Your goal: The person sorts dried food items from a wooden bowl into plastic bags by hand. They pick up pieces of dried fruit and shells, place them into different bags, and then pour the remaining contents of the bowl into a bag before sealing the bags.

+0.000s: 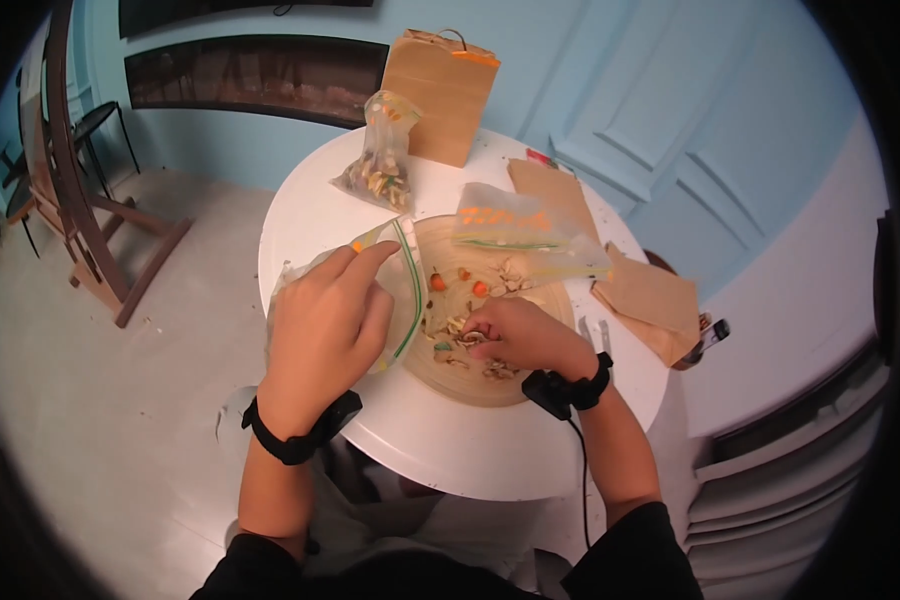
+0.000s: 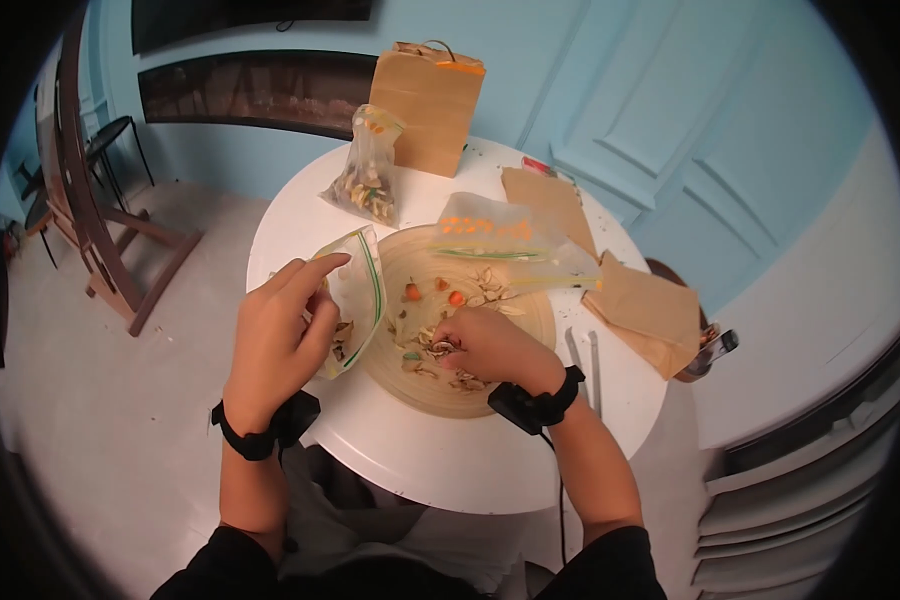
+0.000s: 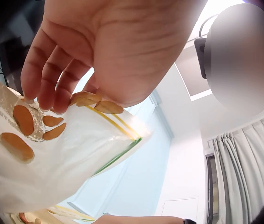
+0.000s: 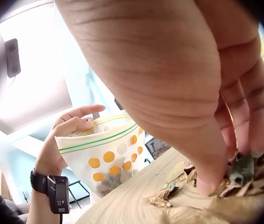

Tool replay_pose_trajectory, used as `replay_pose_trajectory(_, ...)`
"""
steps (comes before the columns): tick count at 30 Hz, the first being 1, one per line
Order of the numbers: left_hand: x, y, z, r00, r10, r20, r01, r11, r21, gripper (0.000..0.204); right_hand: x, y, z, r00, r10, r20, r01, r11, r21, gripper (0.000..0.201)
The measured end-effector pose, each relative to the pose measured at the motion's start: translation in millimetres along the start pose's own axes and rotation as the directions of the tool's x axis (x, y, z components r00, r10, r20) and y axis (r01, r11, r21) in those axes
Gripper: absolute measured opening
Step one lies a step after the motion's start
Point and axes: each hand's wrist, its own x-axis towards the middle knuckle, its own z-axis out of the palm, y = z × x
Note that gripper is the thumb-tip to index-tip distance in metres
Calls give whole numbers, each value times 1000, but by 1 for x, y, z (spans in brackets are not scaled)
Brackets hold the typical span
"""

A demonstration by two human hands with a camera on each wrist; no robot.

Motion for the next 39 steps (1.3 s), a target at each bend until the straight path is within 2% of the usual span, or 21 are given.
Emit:
replay_pose_trajectory(5,-1,-5,11,999,-17,47,18,999,-28,34,-5,3,-3,964,248,-91,-223,948,225,25)
replay_pose_trajectory(6,-1,-7,12,998,-14,65,16,1000,-25,34,-7,2,-2,946,304,-110,-261,920,292,23)
replay_pose_trajectory(7,-2,-7,12,998,-7,65,9,1000,-25,35,-10,0,-3,927,366,-78,-297,847,440,19)
replay_pose_trajectory(10,-5,-7,11,996,8,87,-6,1000,-18,39,-14,-10,-7,895,443,-41,-333,727,600,20)
replay_pose_trajectory(13,-6,-7,9,993,11,119,-8,1000,-20,41,-17,1,0,859,510,-51,-315,603,733,21)
replay_pose_trajectory(16,-8,-9,8,992,22,120,-19,999,-28,42,-18,6,4,852,523,6,-270,431,861,22)
replay_pose_trajectory(19,-11,-11,5,992,25,125,-22,999,-29,42,-17,1,6,839,543,-32,-308,523,795,24)
replay_pose_trajectory(22,-14,-11,0,992,29,126,-27,999,-18,43,-18,2,17,820,555,-137,-289,609,739,27)
replay_pose_trajectory(25,-17,-10,-2,991,36,127,-36,999,-4,45,-19,-8,21,809,575,-120,-265,540,799,28)
replay_pose_trajectory(28,-19,-10,-3,991,48,122,-48,999,0,47,-20,-19,20,794,579,-184,-308,644,700,26)
replay_pose_trajectory(31,-20,-11,-3,991,60,117,-60,998,-4,50,-20,-21,20,786,520,-336,-271,776,569,24)
replay_pose_trajectory(34,-20,-10,-1,991,65,118,-64,998,-12,54,-11,-54,7,767,569,-297,-187,640,746,24)
replay_pose_trajectory(37,-20,-9,6,988,79,130,-76,997,-24,57,1,-82,3,849,488,-203,-163,607,778,27)
replay_pose_trajectory(39,-20,-8,8,988,82,128,-78,996,-34,58,6,-92,10,894,385,-229,-102,673,733,29)
